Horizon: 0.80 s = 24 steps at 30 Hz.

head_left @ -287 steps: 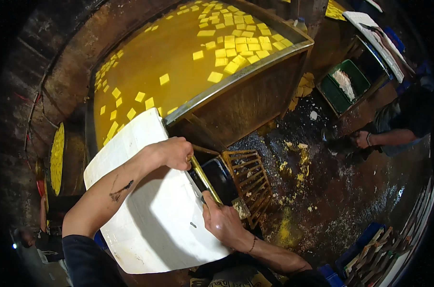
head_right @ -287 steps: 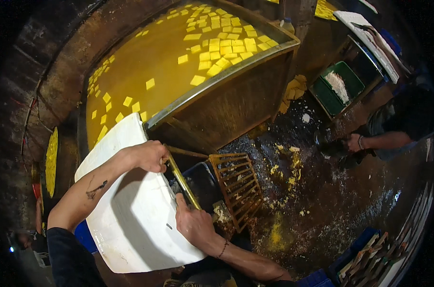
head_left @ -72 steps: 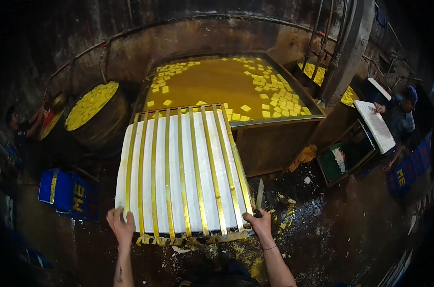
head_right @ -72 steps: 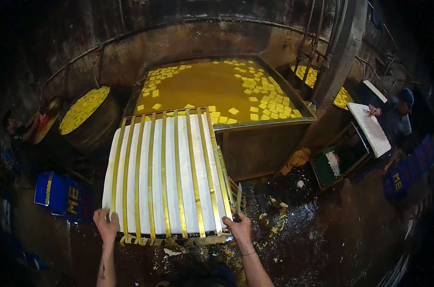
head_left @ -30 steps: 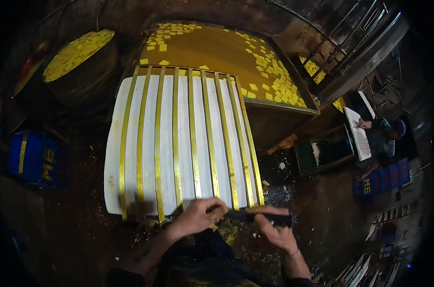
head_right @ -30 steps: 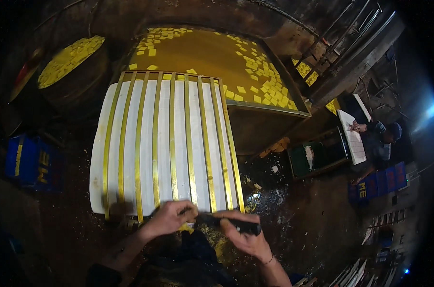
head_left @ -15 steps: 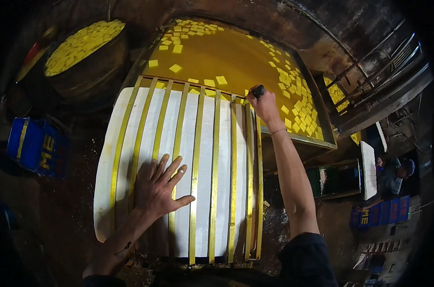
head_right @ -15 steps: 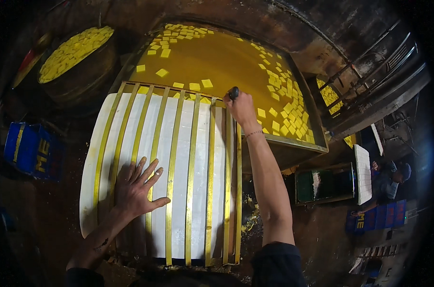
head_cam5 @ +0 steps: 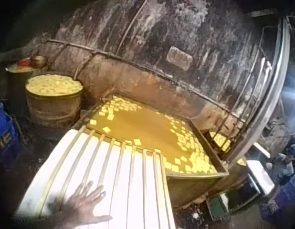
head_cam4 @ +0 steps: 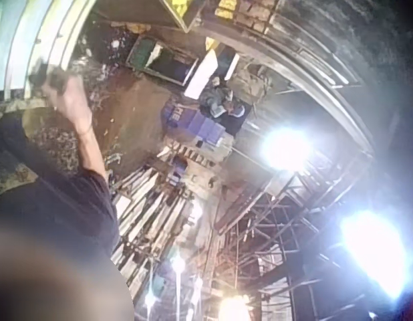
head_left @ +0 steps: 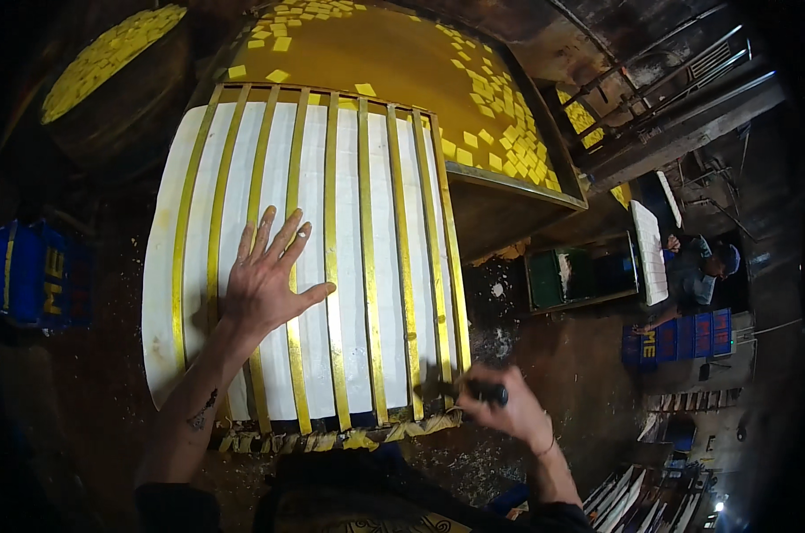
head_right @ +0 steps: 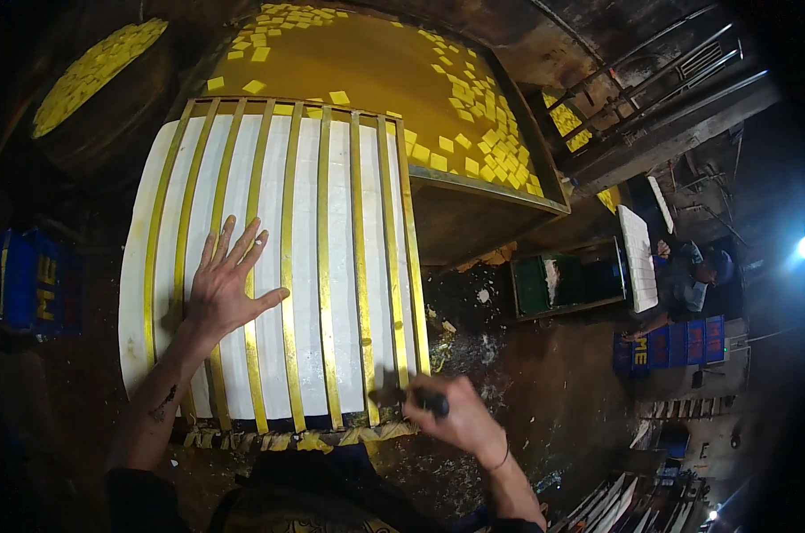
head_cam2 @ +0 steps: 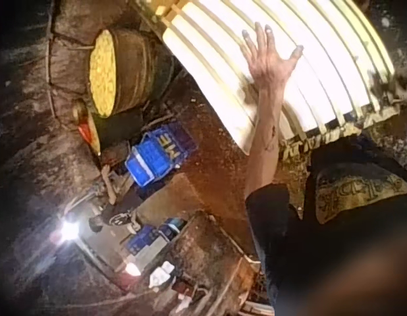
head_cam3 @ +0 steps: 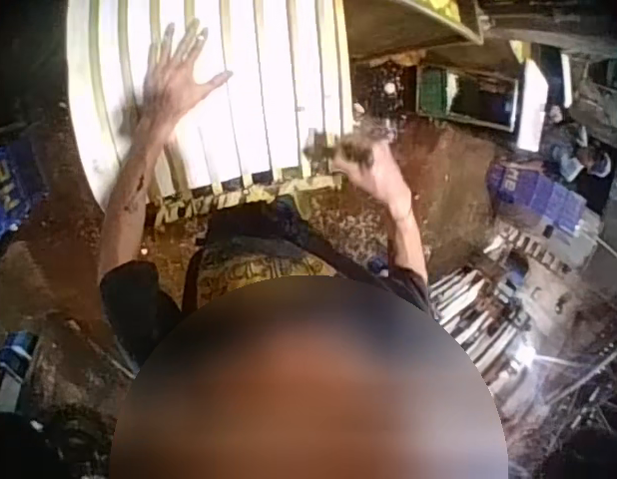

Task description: The person processes blocks of tofu by cutting them into smaller squares using a knife and a metal guide, then places them into a vat of liquid and onto drying racks.

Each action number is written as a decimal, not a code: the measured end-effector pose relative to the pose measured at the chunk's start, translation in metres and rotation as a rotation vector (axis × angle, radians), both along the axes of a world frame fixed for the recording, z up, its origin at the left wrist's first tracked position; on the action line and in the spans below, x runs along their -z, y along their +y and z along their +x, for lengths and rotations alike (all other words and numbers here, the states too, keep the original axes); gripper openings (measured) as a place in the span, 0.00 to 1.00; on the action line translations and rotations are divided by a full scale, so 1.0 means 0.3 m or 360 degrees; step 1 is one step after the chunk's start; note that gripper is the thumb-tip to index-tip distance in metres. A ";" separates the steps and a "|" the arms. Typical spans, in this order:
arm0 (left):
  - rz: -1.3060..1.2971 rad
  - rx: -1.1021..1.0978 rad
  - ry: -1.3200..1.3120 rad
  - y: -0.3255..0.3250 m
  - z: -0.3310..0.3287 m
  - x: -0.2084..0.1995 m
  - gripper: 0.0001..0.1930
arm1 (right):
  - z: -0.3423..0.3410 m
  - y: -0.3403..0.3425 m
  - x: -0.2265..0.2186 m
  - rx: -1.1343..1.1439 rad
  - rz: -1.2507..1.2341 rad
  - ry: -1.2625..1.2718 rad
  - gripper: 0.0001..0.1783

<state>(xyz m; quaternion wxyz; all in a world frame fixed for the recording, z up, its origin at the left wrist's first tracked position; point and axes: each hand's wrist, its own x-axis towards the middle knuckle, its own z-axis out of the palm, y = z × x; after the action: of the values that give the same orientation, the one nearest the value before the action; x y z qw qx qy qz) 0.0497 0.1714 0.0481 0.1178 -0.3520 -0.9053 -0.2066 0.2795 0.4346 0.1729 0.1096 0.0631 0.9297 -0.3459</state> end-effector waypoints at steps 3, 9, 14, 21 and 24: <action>-0.0011 -0.0002 0.0019 0.008 0.004 -0.003 0.43 | -0.012 -0.030 -0.060 0.0015 0.0078 -0.0291 0.07; -0.0225 -0.0087 -0.0236 -0.038 -0.008 -0.006 0.51 | -0.690 0.034 -0.067 -0.0015 0.0265 0.0906 0.08; -0.0274 -0.0102 -0.0216 -0.007 0.006 -0.040 0.53 | -1.271 0.139 0.106 0.0003 0.0375 0.1307 0.08; -0.0123 -0.0044 -0.0308 -0.013 -0.013 0.004 0.54 | -1.112 0.142 0.116 -0.0148 0.0502 0.0763 0.08; -0.0172 -0.0126 -0.0299 -0.052 -0.021 0.022 0.55 | -0.637 0.001 0.103 -0.0312 0.0324 0.0526 0.09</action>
<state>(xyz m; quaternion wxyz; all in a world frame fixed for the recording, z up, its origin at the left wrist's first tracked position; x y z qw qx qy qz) 0.0434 0.1557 0.0416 0.0215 -0.3008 -0.9354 -0.1847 0.0883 0.4350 0.1419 -0.0180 -0.0745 0.9669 -0.2435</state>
